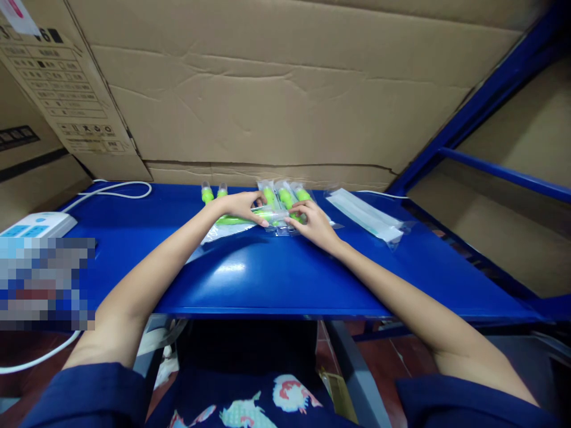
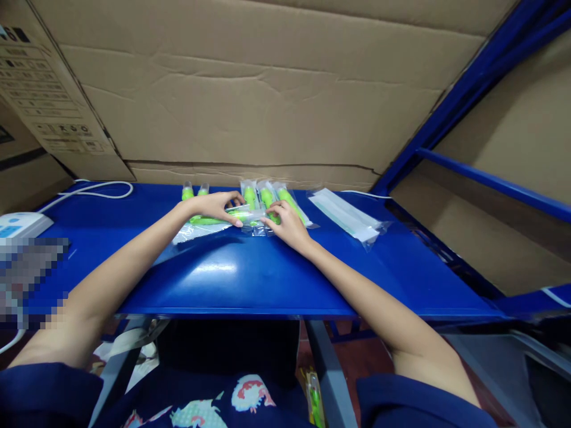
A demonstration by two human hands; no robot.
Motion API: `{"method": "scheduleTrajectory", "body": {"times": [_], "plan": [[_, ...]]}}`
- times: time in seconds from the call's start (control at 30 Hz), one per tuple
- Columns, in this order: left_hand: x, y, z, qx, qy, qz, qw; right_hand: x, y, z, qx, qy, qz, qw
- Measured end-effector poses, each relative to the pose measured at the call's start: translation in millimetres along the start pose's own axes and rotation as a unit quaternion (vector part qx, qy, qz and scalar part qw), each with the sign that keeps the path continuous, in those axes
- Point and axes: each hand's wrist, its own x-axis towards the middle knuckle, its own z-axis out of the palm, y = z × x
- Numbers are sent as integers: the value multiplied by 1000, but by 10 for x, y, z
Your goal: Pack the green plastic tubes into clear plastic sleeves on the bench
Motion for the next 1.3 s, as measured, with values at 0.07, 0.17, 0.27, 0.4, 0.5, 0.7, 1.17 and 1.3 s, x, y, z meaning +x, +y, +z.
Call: {"method": "scheduleTrajectory", "body": {"times": [0.07, 0.17, 0.27, 0.4, 0.5, 0.7, 1.17, 1.3], "plan": [[-24, 8, -49, 37, -30, -37, 998, -4, 8, 3, -7, 0, -3, 1000], [-42, 34, -80, 57, -67, -55, 995, -10, 10, 6, -20, 3, 2, 1000], [-37, 65, -75, 29, -57, -42, 997, -13, -18, -4, -19, 11, 1, 1000], [-48, 156, -88, 3, -29, -20, 999, -19, -127, -42, 1, 36, -27, 999], [-71, 249, -105, -6, -7, -11, 1000, -36, -239, -60, 2, 54, -46, 997], [-66, 325, -69, -27, 3, 23, 999, -77, -383, -47, -12, 50, -77, 996], [-48, 307, -79, -75, 27, 24, 996, 17, -198, -2, 211, 76, 107, 969], [-36, 296, -40, -73, 11, 21, 997, 42, -245, -56, 239, 40, 119, 963]]}}
